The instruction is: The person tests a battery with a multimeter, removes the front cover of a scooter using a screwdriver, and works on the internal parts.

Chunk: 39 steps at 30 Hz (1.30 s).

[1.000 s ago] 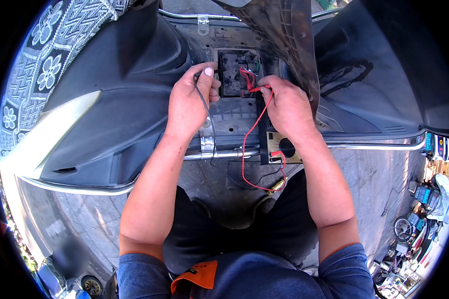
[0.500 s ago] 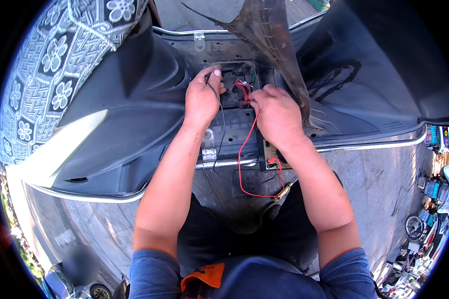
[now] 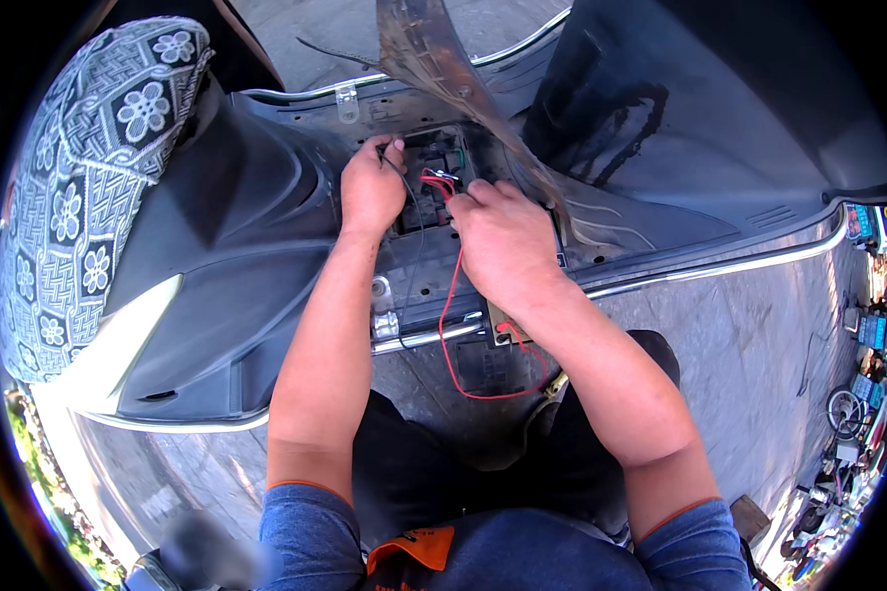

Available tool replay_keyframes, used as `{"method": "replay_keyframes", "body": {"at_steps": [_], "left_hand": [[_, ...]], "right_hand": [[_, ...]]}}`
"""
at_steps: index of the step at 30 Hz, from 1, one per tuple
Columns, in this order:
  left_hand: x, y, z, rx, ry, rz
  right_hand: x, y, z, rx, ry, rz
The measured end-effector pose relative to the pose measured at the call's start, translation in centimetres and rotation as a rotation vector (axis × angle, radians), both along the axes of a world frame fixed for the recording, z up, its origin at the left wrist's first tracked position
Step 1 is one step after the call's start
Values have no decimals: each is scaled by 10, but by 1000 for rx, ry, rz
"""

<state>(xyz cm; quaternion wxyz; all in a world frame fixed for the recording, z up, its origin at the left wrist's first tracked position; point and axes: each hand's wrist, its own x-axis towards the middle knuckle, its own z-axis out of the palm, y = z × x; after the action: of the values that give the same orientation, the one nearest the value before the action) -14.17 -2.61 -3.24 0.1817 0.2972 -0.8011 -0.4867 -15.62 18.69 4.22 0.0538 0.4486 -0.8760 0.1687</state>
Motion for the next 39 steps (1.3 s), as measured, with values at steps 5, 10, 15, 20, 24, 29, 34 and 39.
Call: {"method": "replay_keyframes", "body": {"at_steps": [5, 10, 15, 20, 24, 29, 34, 39], "left_hand": [[-2, 1, -3, 51, 19, 10], [-4, -1, -6, 71, 22, 10], [-6, 5, 0, 101, 5, 9], [-4, 3, 1, 77, -7, 4], [-5, 2, -3, 84, 32, 23], [-5, 1, -5, 101, 43, 9], [-5, 0, -4, 102, 35, 9], [-9, 7, 0, 60, 6, 8]], "right_hand": [[0, -3, 1, 9, 8, 1], [4, -5, -1, -5, 55, -5], [5, -4, 2, 20, 31, -31], [8, -5, 4, 41, 3, -26], [7, -5, 5, 80, -23, -21], [7, -5, 7, 109, -41, -17], [8, -7, 5, 108, -45, -17], [5, -4, 6, 85, -43, -22]]}}
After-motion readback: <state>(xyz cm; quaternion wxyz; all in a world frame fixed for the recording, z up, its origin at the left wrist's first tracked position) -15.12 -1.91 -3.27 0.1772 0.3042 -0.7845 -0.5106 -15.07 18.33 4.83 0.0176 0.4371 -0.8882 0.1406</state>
